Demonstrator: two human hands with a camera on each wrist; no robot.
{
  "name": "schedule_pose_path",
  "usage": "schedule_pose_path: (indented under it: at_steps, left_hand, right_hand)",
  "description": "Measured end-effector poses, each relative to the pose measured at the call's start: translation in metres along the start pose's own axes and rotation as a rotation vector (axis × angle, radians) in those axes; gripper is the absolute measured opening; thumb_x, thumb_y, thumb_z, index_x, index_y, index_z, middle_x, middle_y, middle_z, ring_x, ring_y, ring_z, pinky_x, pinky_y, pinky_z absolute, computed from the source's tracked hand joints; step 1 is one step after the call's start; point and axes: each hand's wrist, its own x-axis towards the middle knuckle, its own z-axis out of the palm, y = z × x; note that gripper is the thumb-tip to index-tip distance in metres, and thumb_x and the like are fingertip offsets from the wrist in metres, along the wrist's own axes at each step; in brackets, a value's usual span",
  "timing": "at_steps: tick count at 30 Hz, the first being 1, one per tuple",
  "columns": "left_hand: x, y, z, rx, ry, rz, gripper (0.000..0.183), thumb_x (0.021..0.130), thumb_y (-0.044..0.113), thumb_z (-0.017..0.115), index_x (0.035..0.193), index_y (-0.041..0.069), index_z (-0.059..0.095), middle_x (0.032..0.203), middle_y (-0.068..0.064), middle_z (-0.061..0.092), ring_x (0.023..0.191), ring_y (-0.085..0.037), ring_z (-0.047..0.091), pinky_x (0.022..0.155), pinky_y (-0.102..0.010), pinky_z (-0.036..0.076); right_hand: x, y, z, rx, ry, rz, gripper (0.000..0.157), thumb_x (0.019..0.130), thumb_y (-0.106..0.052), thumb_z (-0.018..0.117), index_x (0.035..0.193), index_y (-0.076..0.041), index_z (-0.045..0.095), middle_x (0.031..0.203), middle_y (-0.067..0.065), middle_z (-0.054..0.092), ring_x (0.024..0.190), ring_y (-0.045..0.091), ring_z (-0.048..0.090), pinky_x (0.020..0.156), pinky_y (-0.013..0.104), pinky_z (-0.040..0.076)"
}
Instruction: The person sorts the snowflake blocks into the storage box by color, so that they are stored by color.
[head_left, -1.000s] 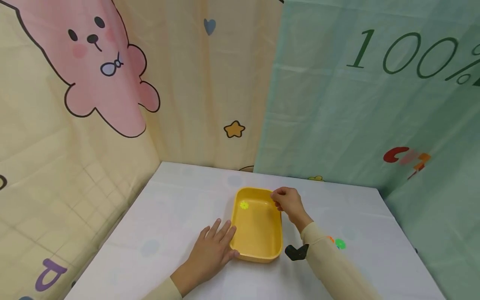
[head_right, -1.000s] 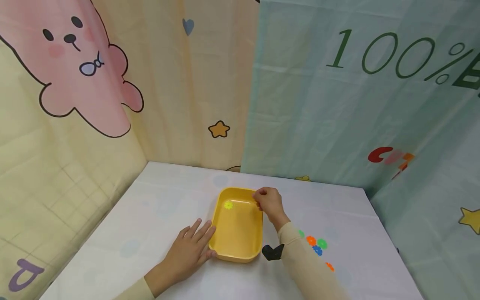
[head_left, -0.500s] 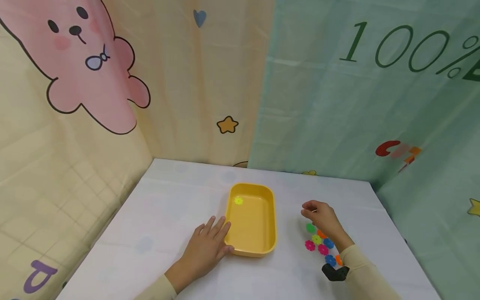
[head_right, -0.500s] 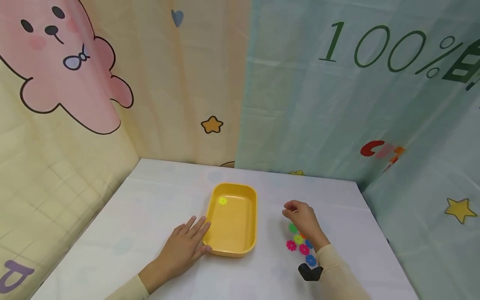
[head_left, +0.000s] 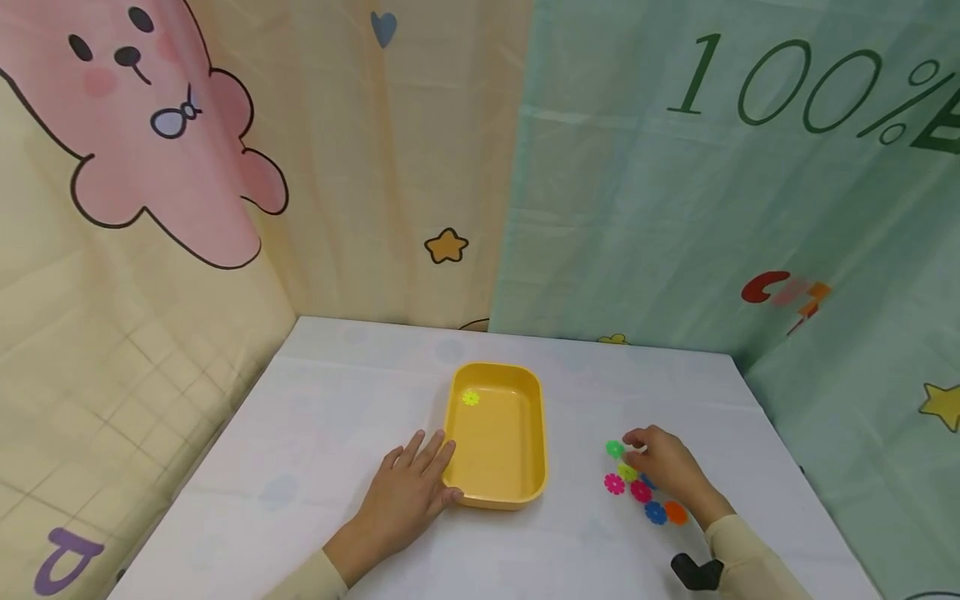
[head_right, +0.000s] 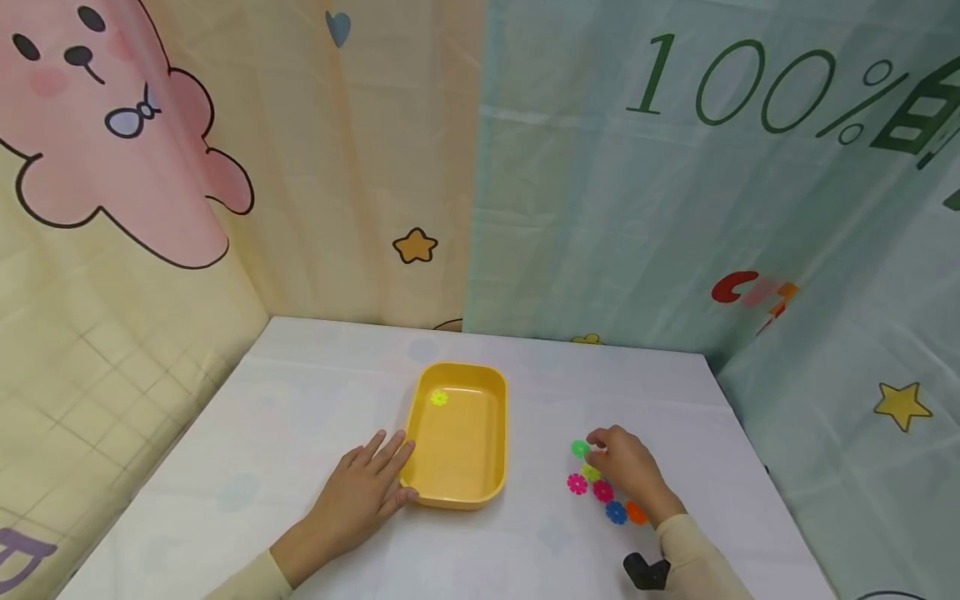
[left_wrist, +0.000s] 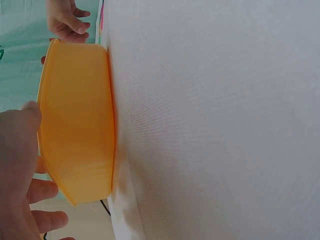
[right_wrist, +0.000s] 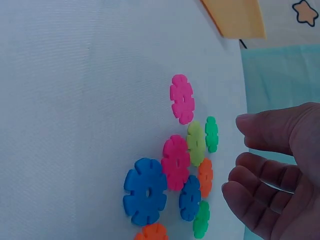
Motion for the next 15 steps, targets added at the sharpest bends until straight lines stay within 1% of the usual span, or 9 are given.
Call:
schedule_pose_path:
  at_steps: [3,6,9,12,15]
  left_hand:
    - [0.0,0.0,0.0,-0.003,-0.007,-0.004,0.071,0.101,0.061,0.047,0.151,0.011,0.049,0.159,-0.01,0.044,0.144,-0.038,0.044,0.107,-0.057,0.043]
    - [0.001,0.001,-0.001,-0.012,-0.003,-0.004,0.072,0.101,0.061,0.047,0.151,0.01,0.049,0.158,-0.011,0.045,0.143,-0.039,0.044,0.107,-0.057,0.043]
    - [0.0,0.001,-0.001,-0.027,0.006,-0.003,0.072,0.101,0.061,0.047,0.151,0.01,0.05,0.158,-0.012,0.046,0.142,-0.039,0.045,0.106,-0.057,0.044]
    - [0.0,0.001,-0.001,-0.039,0.005,-0.003,0.072,0.101,0.062,0.046,0.151,0.009,0.05,0.157,-0.012,0.046,0.142,-0.039,0.046,0.105,-0.057,0.045]
    - [0.0,0.002,-0.001,-0.05,0.0,-0.005,0.072,0.101,0.061,0.047,0.151,0.009,0.05,0.157,-0.012,0.046,0.142,-0.04,0.045,0.104,-0.057,0.046]
  right_hand:
    - [-0.002,0.002,0.002,0.017,-0.011,-0.009,0.033,0.094,-0.014,0.073,0.123,0.001,0.068,0.113,0.014,0.067,0.098,0.027,0.065,0.082,0.042,0.061]
    - [-0.004,0.004,0.004,0.037,-0.022,-0.02,0.033,0.094,-0.015,0.074,0.123,-0.001,0.068,0.112,0.01,0.067,0.098,0.024,0.064,0.08,0.037,0.061]
    - [-0.005,0.006,0.005,0.047,-0.036,-0.031,0.033,0.095,-0.016,0.073,0.124,-0.001,0.068,0.11,0.007,0.068,0.098,0.022,0.063,0.08,0.035,0.061]
    - [-0.005,0.009,0.007,0.044,-0.041,-0.037,0.033,0.096,-0.017,0.072,0.124,-0.001,0.068,0.11,0.006,0.069,0.099,0.022,0.064,0.084,0.039,0.06]
    - [-0.005,0.011,0.008,0.018,-0.034,-0.047,0.033,0.096,-0.018,0.073,0.123,0.0,0.068,0.113,0.01,0.071,0.103,0.027,0.065,0.091,0.046,0.057]
